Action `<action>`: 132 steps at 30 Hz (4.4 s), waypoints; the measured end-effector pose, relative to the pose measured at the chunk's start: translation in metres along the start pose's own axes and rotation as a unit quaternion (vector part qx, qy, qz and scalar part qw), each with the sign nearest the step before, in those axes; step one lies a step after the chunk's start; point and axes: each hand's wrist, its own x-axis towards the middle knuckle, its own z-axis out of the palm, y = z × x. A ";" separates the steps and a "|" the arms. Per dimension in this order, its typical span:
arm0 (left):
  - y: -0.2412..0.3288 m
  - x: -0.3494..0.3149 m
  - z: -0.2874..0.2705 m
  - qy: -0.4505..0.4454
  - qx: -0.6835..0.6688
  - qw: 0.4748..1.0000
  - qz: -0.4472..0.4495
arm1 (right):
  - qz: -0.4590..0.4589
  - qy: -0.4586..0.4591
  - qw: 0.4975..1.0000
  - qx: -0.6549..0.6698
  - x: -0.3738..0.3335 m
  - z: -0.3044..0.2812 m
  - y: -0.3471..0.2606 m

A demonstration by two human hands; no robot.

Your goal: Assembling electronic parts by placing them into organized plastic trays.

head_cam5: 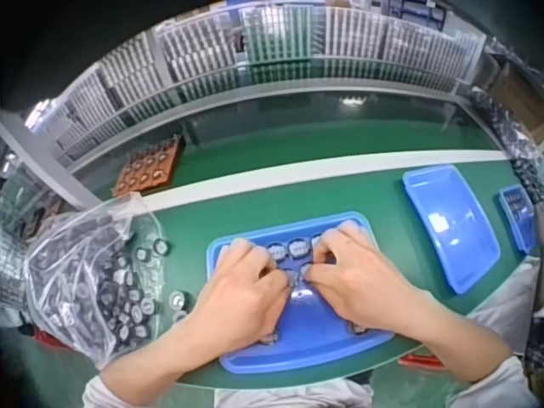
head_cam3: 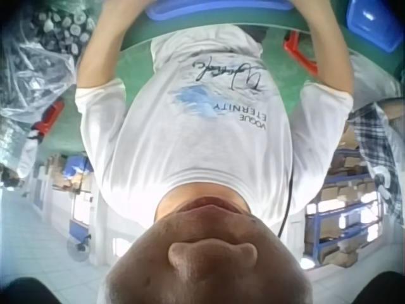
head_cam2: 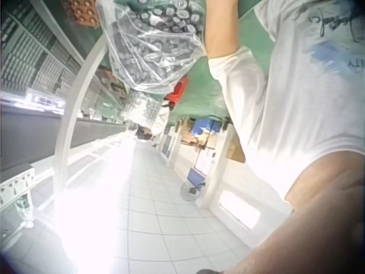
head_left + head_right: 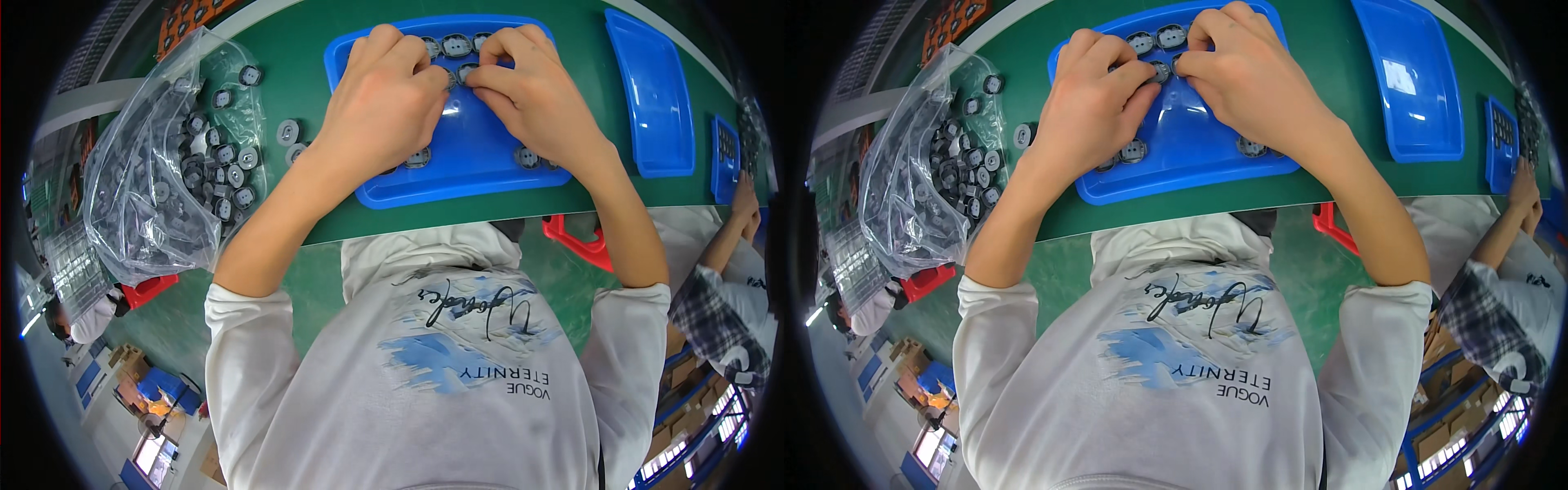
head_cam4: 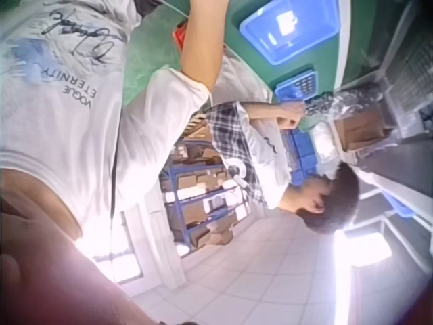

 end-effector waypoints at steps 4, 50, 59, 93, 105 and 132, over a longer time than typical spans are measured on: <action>-0.004 0.001 0.001 0.014 0.011 1.000 -0.006 | 0.002 -0.005 1.000 0.000 0.003 0.004 0.002; 0.022 0.045 0.015 -0.049 -0.047 0.998 -0.006 | 0.114 0.016 0.988 -0.107 -0.031 -0.019 0.006; 0.014 0.051 0.024 0.062 -0.025 0.994 0.090 | 0.134 0.008 0.990 -0.043 -0.017 -0.039 0.000; 0.053 -0.004 -0.008 -0.136 0.023 0.989 -0.051 | 0.101 -0.024 0.991 -0.084 -0.055 -0.020 -0.034; 0.035 -0.003 0.001 -0.050 -0.068 0.996 0.014 | 0.081 -0.007 0.994 -0.078 -0.054 -0.015 -0.022; 0.013 -0.010 -0.004 -0.042 -0.017 0.998 -0.035 | 0.044 0.019 0.997 -0.062 -0.023 0.012 -0.019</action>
